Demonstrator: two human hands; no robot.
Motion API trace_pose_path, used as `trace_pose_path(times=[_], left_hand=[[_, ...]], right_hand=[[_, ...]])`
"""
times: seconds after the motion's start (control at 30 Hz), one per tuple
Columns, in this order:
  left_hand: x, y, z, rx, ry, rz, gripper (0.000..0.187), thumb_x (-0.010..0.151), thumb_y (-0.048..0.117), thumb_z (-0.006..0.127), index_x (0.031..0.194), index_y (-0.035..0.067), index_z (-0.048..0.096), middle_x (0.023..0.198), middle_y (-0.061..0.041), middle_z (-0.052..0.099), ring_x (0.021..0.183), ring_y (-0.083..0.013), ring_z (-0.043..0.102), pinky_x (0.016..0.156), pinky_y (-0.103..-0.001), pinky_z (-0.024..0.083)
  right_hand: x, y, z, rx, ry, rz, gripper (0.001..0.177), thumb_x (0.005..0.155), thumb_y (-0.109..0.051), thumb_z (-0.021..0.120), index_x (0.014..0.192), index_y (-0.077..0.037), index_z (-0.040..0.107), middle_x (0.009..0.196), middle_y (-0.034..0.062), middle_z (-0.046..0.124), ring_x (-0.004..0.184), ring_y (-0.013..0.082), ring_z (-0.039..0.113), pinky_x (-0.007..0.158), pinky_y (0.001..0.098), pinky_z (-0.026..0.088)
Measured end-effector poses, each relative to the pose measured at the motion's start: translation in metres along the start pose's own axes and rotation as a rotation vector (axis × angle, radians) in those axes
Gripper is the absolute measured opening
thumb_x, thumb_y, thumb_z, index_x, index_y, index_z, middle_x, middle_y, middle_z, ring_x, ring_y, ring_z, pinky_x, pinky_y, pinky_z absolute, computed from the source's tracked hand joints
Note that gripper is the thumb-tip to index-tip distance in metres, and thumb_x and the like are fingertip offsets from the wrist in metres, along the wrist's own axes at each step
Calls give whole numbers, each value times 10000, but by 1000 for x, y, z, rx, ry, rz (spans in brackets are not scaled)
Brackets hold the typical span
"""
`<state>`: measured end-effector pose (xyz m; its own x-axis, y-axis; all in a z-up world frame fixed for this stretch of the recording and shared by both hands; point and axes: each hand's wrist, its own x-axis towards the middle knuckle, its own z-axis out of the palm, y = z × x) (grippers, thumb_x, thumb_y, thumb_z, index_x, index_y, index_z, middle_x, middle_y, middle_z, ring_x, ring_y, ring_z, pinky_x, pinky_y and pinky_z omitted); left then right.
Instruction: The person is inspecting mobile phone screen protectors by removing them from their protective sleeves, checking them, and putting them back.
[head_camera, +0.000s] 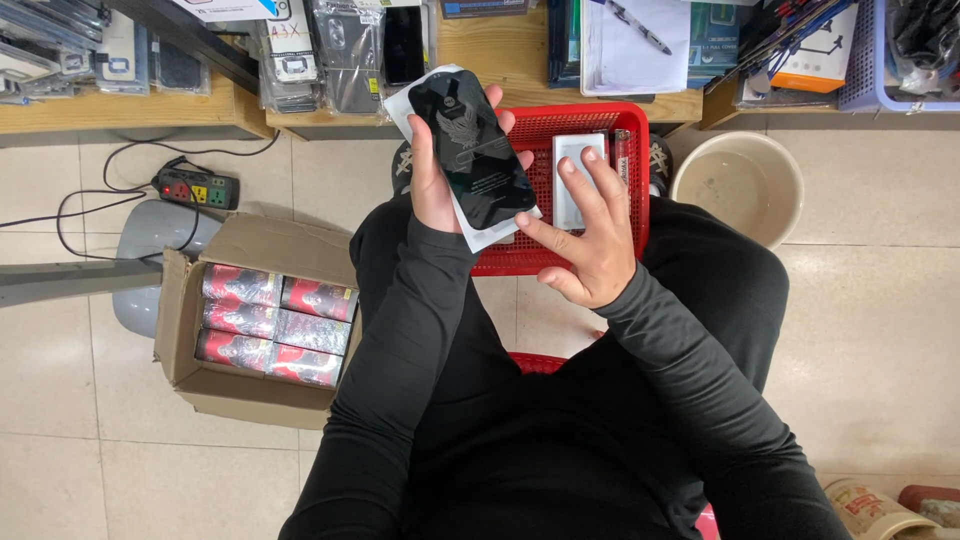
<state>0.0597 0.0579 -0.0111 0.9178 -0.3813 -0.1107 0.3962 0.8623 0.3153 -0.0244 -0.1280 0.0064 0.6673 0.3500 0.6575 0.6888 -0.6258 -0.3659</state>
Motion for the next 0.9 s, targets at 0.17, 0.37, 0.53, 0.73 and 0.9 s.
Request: trace_pose_path(times=[0.17, 0.37, 0.53, 0.73, 0.9], left_hand=[[1, -4, -2, -28, -103, -110, 700, 934, 606, 522, 1419, 102, 488, 1313, -103, 594, 1081, -306, 616, 909, -534, 555], [6, -25, -19, 92, -131, 49, 500, 1026, 441, 522, 1403, 116, 478, 1380, -148, 560, 1109, -325, 652, 835, -523, 587], [6, -32, -17, 299, -123, 98, 460, 1042, 297, 559, 1435, 98, 424, 1388, -228, 534, 1095, -371, 666, 876, -507, 592], [0, -42, 4, 649, -283, 128, 721, 991, 380, 646, 1564, 195, 249, 1284, -118, 558, 1068, -218, 592, 935, -416, 548], [-12, -38, 22, 811, -424, 62, 1084, 860, 143, 844, 1594, 304, 63, 1394, -133, 401, 1161, -186, 481, 1000, -401, 534]], right_hand=[[2, -5, 9, 47, 5, -62, 604, 1017, -618, 257, 1346, -268, 624, 1547, 161, 306, 1456, 411, 260, 1135, 605, 348], [0, -2, 15, 101, -11, -95, 613, 977, -651, 289, 1279, -282, 674, 1516, 188, 365, 1425, 452, 266, 1104, 624, 313], [-1, 9, 14, 130, 6, -51, 635, 933, -685, 304, 1218, -293, 715, 1472, 210, 439, 1412, 472, 269, 1085, 607, 275], [12, 25, -5, 161, 61, 13, 638, 983, -629, 290, 1240, -227, 714, 1476, 245, 412, 1416, 492, 235, 1114, 616, 246], [12, 28, -10, 242, 108, 48, 639, 984, -607, 309, 1235, -174, 707, 1436, 274, 444, 1388, 531, 281, 1122, 635, 228]])
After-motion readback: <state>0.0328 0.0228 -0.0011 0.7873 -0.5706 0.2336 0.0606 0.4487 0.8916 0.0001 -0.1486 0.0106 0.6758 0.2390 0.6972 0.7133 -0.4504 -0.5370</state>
